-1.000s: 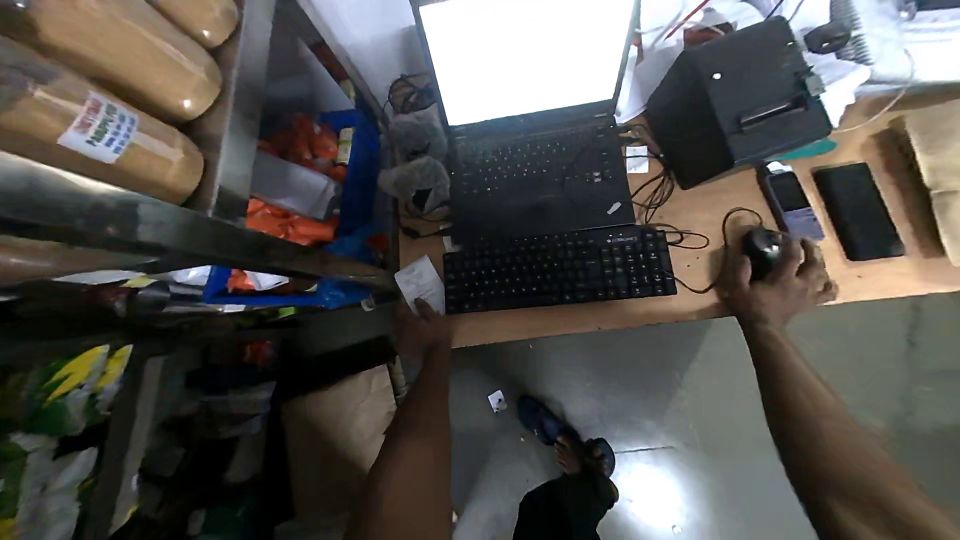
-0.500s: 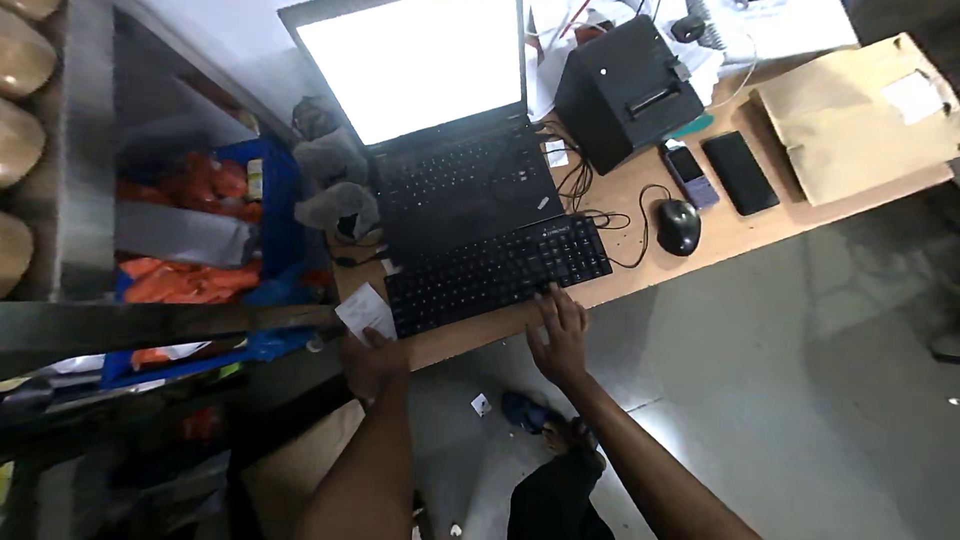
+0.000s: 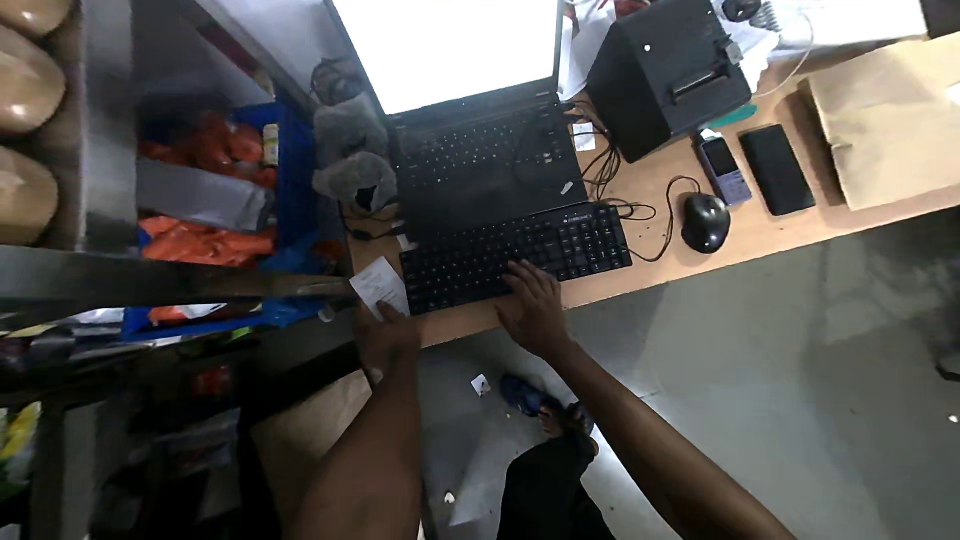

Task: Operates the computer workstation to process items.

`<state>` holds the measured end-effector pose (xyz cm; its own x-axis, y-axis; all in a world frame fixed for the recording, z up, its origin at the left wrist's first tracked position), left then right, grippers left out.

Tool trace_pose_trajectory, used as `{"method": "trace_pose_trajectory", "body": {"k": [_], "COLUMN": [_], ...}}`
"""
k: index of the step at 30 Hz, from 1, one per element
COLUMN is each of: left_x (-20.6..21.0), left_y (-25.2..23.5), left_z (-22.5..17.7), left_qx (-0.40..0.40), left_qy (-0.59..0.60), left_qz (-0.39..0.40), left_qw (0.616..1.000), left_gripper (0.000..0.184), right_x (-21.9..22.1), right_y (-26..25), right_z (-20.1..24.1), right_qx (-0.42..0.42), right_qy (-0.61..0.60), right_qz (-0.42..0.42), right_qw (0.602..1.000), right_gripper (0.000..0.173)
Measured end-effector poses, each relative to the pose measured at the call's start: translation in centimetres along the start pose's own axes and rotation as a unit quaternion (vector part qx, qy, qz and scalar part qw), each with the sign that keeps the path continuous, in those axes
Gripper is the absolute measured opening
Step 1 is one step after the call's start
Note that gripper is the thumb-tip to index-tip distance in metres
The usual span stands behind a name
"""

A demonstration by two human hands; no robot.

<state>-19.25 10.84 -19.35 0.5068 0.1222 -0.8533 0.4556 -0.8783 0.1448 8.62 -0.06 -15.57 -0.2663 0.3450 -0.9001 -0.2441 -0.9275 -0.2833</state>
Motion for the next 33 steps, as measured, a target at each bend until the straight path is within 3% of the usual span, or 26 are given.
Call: {"method": "trace_pose_trajectory", "body": {"k": [8, 21, 25, 33], "left_x": [0.1, 0.2, 0.3, 0.1], "left_y": [-0.2, -0.3, -0.3, -0.2], "left_z": [0.2, 0.4, 0.6, 0.2], "left_qx": [-0.016, -0.032, -0.051, -0.041], "left_qy": [-0.014, -0.007, -0.021, -0.012], "left_qz": [-0.009, 0.003, -0.008, -0.013], "left_qw": [1.0, 0.999, 0.998, 0.999], "left_gripper": [0.059, 0.06, 0.06, 0.059], "right_x": [3.1, 3.6, 4.3, 1.6], "right_y": [-3.1, -3.7, -3.9, -3.9], "right_z": [4.9, 7.1, 7.1, 4.6], "right_qx": [-0.082, -0.118, -0.113, -0.047], "right_qy": [0.034, 0.044, 0.041, -0.015], "right_qz": [0.145, 0.135, 0.189, 0.096], "right_qw": [0.985, 0.983, 0.975, 0.994], "right_gripper": [0.058, 0.06, 0.057, 0.051]}}
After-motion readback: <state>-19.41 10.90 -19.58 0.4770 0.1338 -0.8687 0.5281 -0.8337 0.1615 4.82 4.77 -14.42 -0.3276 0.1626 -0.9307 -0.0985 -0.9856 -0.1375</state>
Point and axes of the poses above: each hand's wrist, its own y-axis away from the middle knuckle, its own x-axis out of the palm, z = x × y, the point moved 9 cm from there along -y, towards the middle knuckle, and after that the axes turned 15 degrees about y, right-handed, at the moved point
